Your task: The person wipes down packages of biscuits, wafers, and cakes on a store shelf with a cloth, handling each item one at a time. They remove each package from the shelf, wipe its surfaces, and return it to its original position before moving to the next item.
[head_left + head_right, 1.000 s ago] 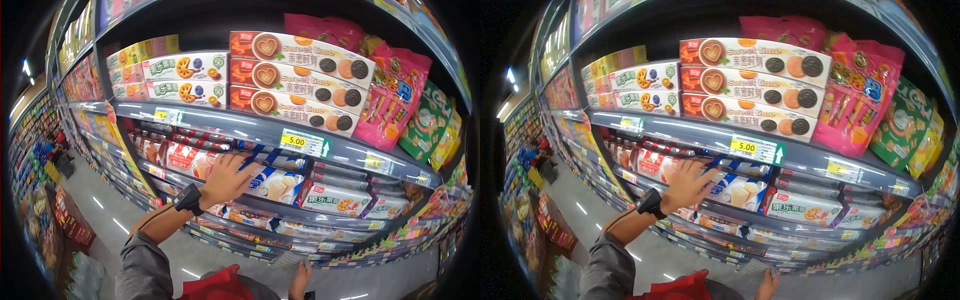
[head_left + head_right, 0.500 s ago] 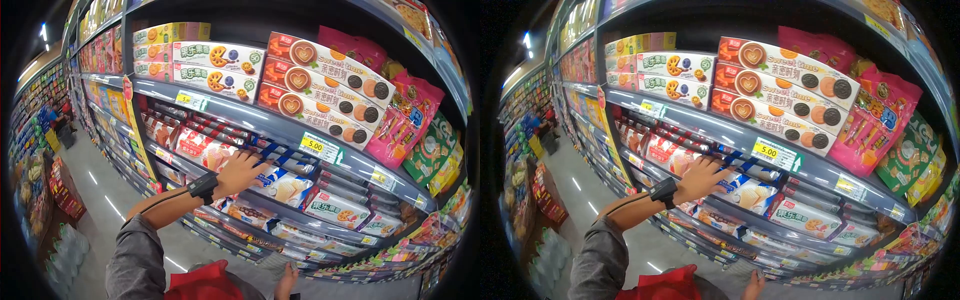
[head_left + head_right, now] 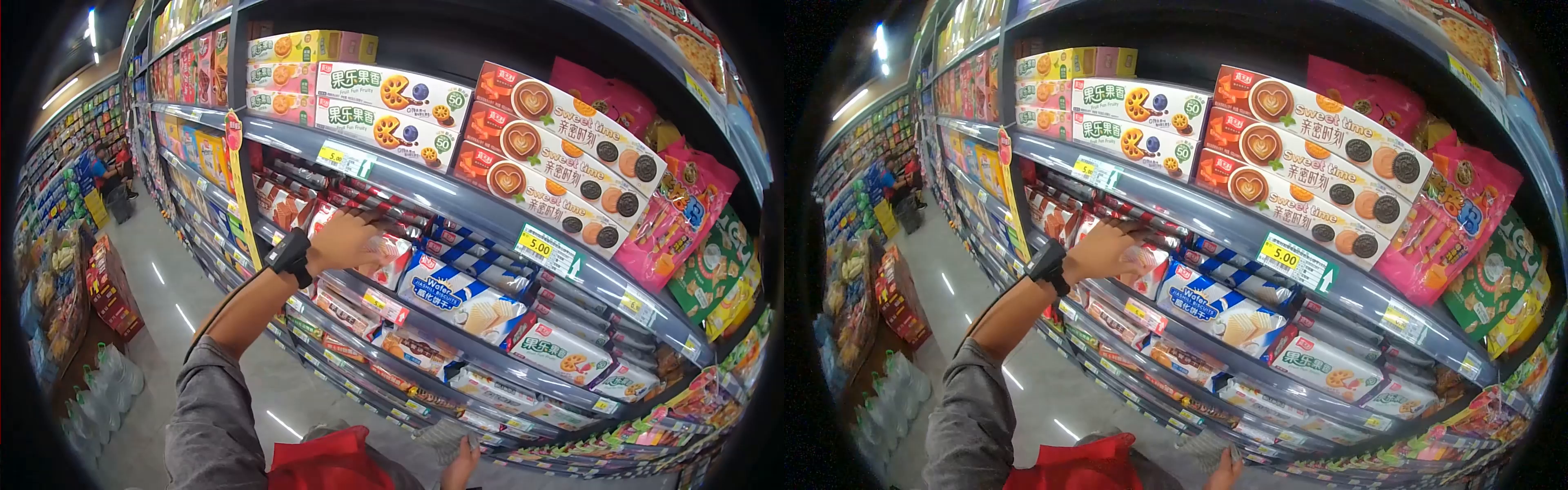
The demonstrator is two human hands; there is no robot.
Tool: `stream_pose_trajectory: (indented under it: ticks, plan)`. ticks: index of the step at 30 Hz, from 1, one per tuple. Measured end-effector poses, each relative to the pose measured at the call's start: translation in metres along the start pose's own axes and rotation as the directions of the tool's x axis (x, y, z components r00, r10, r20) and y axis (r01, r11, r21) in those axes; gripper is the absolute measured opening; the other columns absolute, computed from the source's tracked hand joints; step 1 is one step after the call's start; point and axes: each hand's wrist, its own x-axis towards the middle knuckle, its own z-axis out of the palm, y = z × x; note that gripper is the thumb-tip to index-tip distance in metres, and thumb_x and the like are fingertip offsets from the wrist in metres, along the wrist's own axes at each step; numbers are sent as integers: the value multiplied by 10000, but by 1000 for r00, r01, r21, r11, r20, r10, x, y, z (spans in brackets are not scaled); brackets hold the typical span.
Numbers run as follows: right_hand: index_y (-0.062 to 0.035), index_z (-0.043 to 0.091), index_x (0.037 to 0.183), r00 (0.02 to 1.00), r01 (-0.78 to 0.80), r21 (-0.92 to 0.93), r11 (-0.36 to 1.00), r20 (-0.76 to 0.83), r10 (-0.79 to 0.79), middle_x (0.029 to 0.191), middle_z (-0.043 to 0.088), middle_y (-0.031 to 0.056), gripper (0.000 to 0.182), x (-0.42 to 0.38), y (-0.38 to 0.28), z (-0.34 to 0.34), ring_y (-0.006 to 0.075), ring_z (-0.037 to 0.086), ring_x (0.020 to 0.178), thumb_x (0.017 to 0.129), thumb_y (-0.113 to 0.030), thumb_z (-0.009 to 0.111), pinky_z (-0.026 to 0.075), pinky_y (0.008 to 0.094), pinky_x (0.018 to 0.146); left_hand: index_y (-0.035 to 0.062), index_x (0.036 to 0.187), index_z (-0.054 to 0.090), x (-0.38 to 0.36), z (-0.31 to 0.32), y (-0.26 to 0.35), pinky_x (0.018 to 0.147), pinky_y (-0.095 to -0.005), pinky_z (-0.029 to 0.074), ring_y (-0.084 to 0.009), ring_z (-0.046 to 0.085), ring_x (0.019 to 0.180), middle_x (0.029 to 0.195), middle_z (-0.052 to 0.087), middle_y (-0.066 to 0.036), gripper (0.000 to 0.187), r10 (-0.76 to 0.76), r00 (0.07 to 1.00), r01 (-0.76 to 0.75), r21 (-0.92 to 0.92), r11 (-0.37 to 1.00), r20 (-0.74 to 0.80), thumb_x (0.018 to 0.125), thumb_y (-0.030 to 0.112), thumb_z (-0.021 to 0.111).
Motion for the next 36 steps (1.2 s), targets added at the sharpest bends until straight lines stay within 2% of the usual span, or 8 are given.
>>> stream_pose_trajectory:
  ticks: [7, 11, 13, 15, 17, 21, 27, 36]
  plan:
    - [33, 599, 1281, 999, -37, 92, 995, -30, 40, 1147, 637, 102, 343, -1, 1, 5, 222, 572, 1047, 981, -126, 548, 424, 350, 968, 87, 1232, 659, -12, -9, -8, 1009, -468, 402, -341, 562, 1135, 1244, 624, -146, 607, 5, 996, -12, 77, 997, 91, 751, 428, 802]
    - [29, 620, 1242, 975, -85, 442, 893, -146, 165, 1089, 655, 60, 309, 12, -9, 12, 172, 589, 989, 996, -155, 584, 437, 319, 931, 96, 1258, 651, -10, -2, -11, 1028, -506, 390, -358, 552, 1168, 1289, 597, -166, 608, -44, 990, 36, 64, 997, 131, 758, 412, 794]
    - [27, 630, 1222, 977, -111, 597, 794, -82, 198, 1060, 664, 39, 295, 29, -33, 8, 147, 597, 960, 1004, -169, 603, 444, 303, 912, 98, 1287, 642, -6, -2, -9, 1049, -511, 384, -373, 540, 1211, 1318, 584, -176, 620, -85, 980, 78, 47, 996, 180, 770, 410, 784]
    - [54, 617, 1249, 990, -132, 606, 785, 111, 81, 1298, 632, 164, 315, 54, -76, -20, 269, 585, 1213, 983, -116, 604, 410, 371, 1072, 101, 1316, 630, 1, -4, -5, 1067, -518, 378, -387, 525, 1251, 1342, 573, -184, 637, -114, 965, 112, 23, 993, 237, 780, 411, 775]
    - [34, 630, 1241, 900, 399, 444, 803, -18, -436, 1429, 567, 191, 304, 89, -147, -54, 330, 558, 1294, 963, -86, 602, 384, 387, 1113, 105, 1346, 615, 5, -12, 1, 1083, -525, 371, -399, 507, 1290, 1362, 564, -189, 658, -146, 944, 152, 2, 988, 296, 787, 415, 769]
    - [21, 639, 1180, 714, 696, 174, 697, -63, -697, 1578, 418, 194, 253, 152, -232, -86, 399, 535, 1329, 962, -97, 589, 419, 405, 1090, 104, 1382, 586, 7, -8, 0, 1084, -530, 367, -399, 503, 1302, 1376, 555, -196, 695, -142, 942, 139, 29, 990, 304, 789, 418, 769]
    - [0, 613, 1196, 847, 526, 11, 850, 81, -525, 1585, 409, 105, 282, 203, -260, -93, 432, 583, 1203, 944, -118, 572, 506, 448, 956, 109, 1428, 544, 5, -6, -8, 1086, -537, 359, -404, 508, 1300, 1388, 552, -203, 769, -168, 941, 167, 27, 986, 294, 768, 424, 784]
    - [-11, 580, 1236, 847, 524, -160, 837, -8, -532, 1530, 467, 77, 354, 197, -249, -96, 412, 651, 1054, 884, -56, 572, 546, 492, 844, 141, 1455, 538, 4, 6, -21, 1062, -549, 358, -421, 460, 1330, 1448, 523, -220, 840, -182, 958, 193, -28, 981, 222, 719, 447, 806]
